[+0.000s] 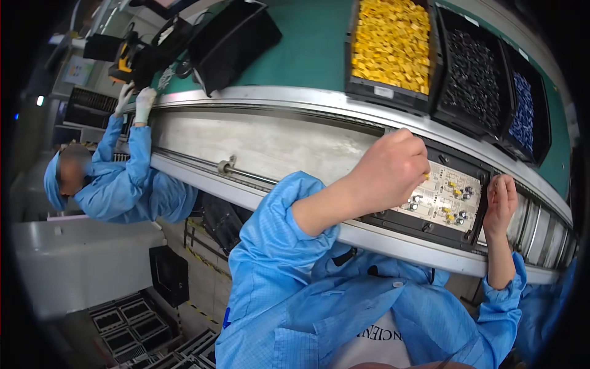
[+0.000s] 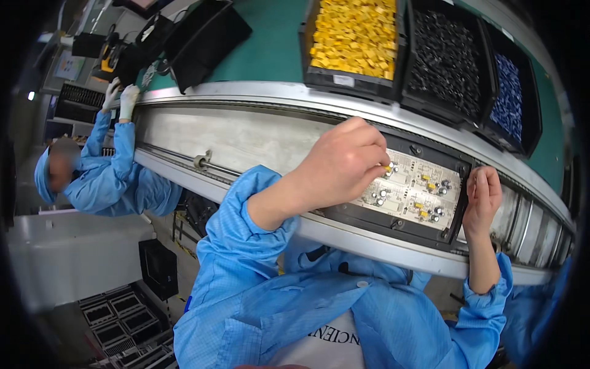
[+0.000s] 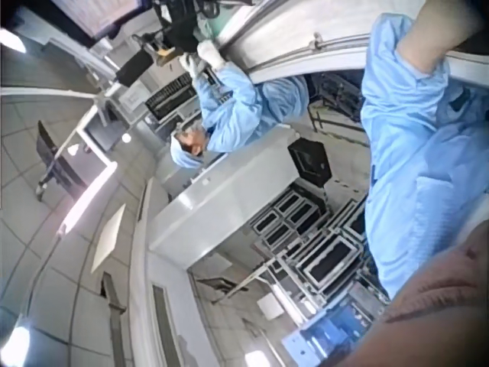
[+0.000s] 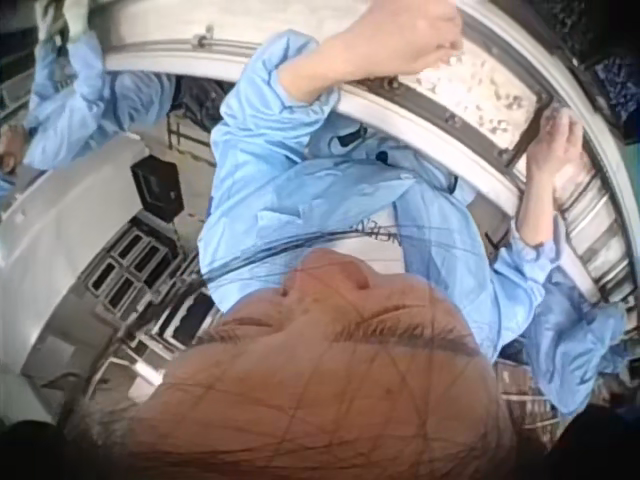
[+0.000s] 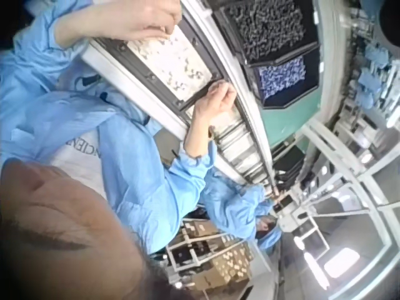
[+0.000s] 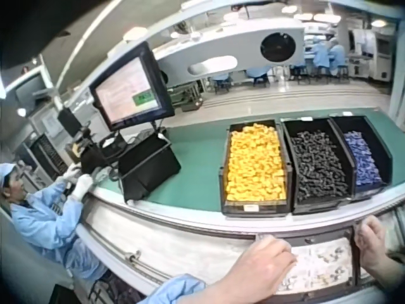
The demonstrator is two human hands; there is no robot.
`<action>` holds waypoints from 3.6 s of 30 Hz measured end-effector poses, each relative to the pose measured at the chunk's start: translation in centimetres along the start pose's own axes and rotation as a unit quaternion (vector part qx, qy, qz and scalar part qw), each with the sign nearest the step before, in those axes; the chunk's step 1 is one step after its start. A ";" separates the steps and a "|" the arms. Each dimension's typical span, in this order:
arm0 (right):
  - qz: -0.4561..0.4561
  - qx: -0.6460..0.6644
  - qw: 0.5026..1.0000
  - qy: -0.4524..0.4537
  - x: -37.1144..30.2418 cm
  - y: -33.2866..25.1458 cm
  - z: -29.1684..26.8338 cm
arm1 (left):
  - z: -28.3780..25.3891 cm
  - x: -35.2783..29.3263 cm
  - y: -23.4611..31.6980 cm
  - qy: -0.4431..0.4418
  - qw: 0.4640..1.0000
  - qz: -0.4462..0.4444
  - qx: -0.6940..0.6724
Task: Manually placing small electronic components onto a printed circuit board at an assembly station.
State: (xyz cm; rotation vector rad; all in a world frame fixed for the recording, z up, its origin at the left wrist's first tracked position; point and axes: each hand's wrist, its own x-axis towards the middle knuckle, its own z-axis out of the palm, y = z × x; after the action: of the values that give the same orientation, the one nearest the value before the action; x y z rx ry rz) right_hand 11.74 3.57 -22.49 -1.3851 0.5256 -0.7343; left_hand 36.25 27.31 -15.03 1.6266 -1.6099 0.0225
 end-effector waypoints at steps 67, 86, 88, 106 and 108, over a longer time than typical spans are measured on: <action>0.045 -0.030 0.980 -0.190 -1.3 -7.9 2.0 | 0.7 -1.4 3.3 -0.168 0.980 -0.088 0.060; 0.042 -0.034 0.977 -0.208 -1.4 -8.5 3.1 | 0.8 -1.5 3.6 -0.182 0.979 -0.056 0.072; 0.031 -0.069 0.974 -0.216 -1.4 -8.5 3.5 | 0.2 -1.5 3.4 -0.196 0.976 -0.068 0.060; 0.164 0.038 0.950 -0.263 -1.0 -6.9 5.0 | -1.2 3.7 -6.3 0.170 0.956 -0.010 0.239; 0.190 0.063 0.946 -0.255 -1.0 -7.0 5.0 | -1.1 3.6 -5.6 0.195 0.960 -0.018 0.201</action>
State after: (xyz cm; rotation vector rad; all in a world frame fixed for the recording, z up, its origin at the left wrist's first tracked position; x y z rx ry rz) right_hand 13.54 7.52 -14.98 -1.2423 0.3121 -0.0812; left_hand 42.17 24.02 -15.27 1.8125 -1.3225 0.6500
